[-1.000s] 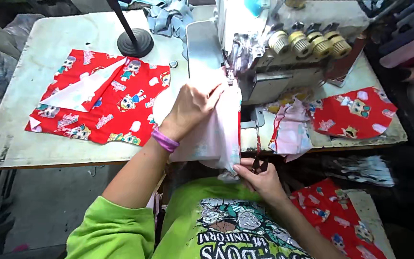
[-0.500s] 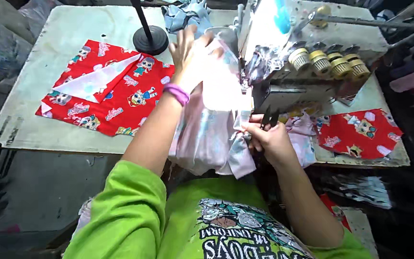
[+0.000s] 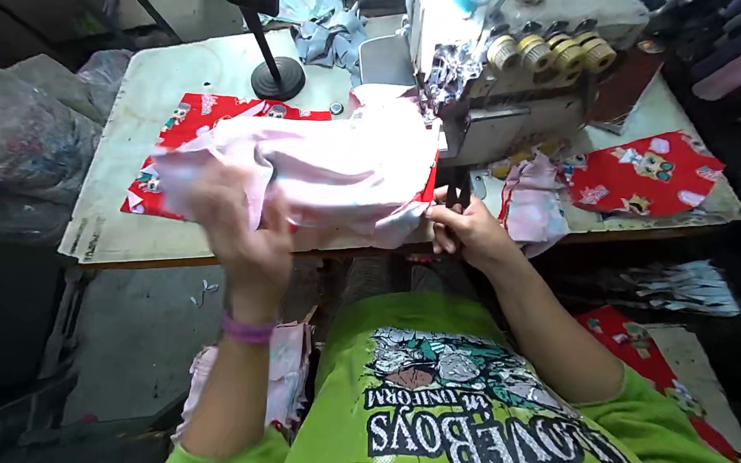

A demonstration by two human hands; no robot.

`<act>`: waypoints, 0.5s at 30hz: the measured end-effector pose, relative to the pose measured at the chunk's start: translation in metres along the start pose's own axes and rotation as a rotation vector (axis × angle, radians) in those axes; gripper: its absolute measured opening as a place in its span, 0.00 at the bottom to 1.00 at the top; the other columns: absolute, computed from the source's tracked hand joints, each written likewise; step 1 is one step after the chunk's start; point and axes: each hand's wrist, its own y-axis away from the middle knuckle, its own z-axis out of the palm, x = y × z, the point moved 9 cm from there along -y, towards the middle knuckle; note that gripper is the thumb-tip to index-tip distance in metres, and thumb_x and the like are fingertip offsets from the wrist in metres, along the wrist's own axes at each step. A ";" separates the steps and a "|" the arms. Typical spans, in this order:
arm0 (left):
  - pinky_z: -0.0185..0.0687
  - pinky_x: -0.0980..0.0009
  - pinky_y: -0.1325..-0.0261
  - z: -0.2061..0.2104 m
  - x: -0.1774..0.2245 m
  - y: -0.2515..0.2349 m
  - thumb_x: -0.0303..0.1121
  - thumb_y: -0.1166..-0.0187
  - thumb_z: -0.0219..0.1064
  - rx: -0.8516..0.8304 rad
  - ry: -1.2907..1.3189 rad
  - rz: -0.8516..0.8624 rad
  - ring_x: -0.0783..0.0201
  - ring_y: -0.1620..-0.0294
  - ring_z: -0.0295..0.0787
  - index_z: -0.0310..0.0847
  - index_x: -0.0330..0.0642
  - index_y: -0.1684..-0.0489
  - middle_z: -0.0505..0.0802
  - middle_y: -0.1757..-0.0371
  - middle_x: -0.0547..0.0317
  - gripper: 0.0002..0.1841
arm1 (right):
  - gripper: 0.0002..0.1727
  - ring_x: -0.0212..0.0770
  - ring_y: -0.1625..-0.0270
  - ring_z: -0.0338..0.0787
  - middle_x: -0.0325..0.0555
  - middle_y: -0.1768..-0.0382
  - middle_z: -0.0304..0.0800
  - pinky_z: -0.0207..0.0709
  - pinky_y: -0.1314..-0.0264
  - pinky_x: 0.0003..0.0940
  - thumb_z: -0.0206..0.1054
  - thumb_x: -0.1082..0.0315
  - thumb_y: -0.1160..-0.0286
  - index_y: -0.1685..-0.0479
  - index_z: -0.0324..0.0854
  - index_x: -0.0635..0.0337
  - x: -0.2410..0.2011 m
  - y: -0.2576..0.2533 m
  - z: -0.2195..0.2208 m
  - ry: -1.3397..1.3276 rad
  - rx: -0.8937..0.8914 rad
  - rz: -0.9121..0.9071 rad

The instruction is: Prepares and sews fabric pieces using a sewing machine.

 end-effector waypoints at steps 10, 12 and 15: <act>0.81 0.60 0.26 0.213 0.058 0.121 0.68 0.46 0.79 -0.376 2.099 -1.028 0.55 0.35 0.90 0.82 0.45 0.31 0.92 0.38 0.51 0.45 | 0.12 0.21 0.89 0.74 0.41 0.70 0.94 0.72 0.85 0.15 0.55 0.73 0.17 0.53 0.85 0.55 -0.012 0.010 0.004 -0.230 -0.221 0.042; 0.85 0.59 0.30 0.196 0.036 0.110 0.57 0.21 0.66 0.028 1.955 -1.125 0.53 0.38 0.91 0.81 0.42 0.33 0.93 0.41 0.47 0.30 | 0.11 0.20 0.89 0.74 0.39 0.70 0.94 0.71 0.85 0.14 0.55 0.75 0.17 0.52 0.84 0.57 -0.015 0.007 -0.015 -0.029 -0.103 -0.010; 0.90 0.64 0.41 0.141 0.006 0.103 0.31 0.08 0.47 0.234 1.387 -1.101 0.63 0.50 0.94 0.79 0.39 0.45 0.95 0.55 0.56 0.13 | 0.12 0.33 0.67 0.86 0.45 0.56 0.94 0.79 0.61 0.37 0.63 0.71 0.16 0.43 0.89 0.61 -0.031 0.010 -0.049 0.723 0.268 -0.232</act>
